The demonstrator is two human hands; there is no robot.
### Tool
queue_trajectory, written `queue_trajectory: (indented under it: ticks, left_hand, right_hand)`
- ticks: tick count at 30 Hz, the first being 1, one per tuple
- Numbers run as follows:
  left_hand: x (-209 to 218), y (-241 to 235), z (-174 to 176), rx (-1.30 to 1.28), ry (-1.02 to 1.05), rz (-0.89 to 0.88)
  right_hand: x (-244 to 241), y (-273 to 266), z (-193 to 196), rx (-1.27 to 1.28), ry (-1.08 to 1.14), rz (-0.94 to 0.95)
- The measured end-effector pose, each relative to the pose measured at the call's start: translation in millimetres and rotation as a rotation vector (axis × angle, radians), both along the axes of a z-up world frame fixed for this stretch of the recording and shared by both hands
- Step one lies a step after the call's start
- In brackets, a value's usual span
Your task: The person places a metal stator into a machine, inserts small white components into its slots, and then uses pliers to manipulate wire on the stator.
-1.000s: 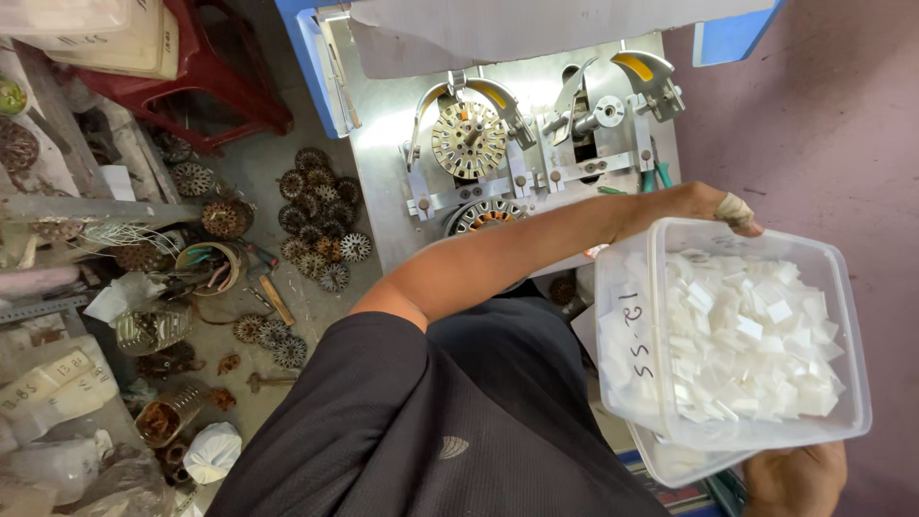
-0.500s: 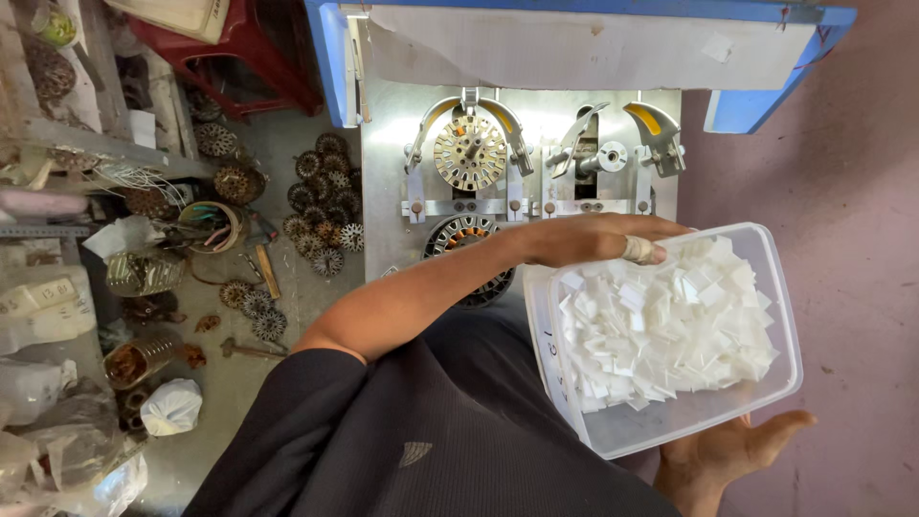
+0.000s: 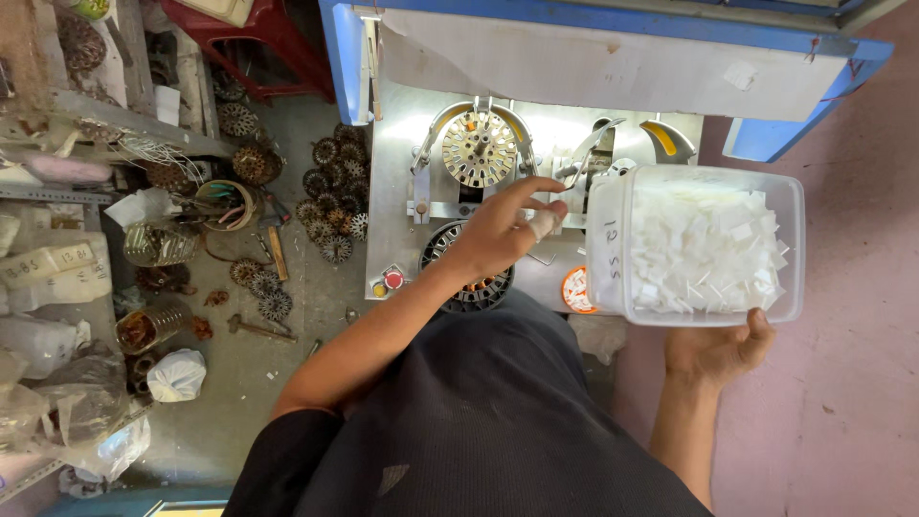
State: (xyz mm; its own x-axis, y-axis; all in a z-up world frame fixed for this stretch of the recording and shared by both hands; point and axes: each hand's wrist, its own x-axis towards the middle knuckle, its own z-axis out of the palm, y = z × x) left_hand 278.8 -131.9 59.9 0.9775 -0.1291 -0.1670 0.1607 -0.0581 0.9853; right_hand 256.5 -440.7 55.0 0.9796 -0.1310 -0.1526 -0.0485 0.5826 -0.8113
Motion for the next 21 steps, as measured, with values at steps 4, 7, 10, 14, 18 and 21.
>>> queue_trajectory:
  ticks: [4,7,10,14,18,21]
  left_hand:
    - [-28.8,24.7,5.4,0.195,-0.125,0.149]
    - [-45.8,37.2,0.6,0.148,0.041,0.220]
    - [-57.9,45.0,-4.9,0.213,-0.041,0.318]
    - [-65.3,48.8,-8.5,0.228,-0.005,0.366]
    - [-63.0,44.8,-3.7,0.248,-0.067,0.360]
    - [-57.9,31.3,-1.8,0.167,-0.081,0.319]
  right_hand:
    - [28.1,-1.8,-28.7,0.029,-0.015,0.005]
    - [46.4,-0.3,-50.3,0.034,-0.004,-0.040]
    - [54.3,2.6,-64.7,0.045,-0.016,-0.087]
    - [51.2,0.9,-72.7,0.028,-0.032,-0.081]
    - [47.5,0.1,-70.7,0.052,-0.016,-0.066]
    - [45.1,2.0,-65.4,0.087,-0.056,-0.061]
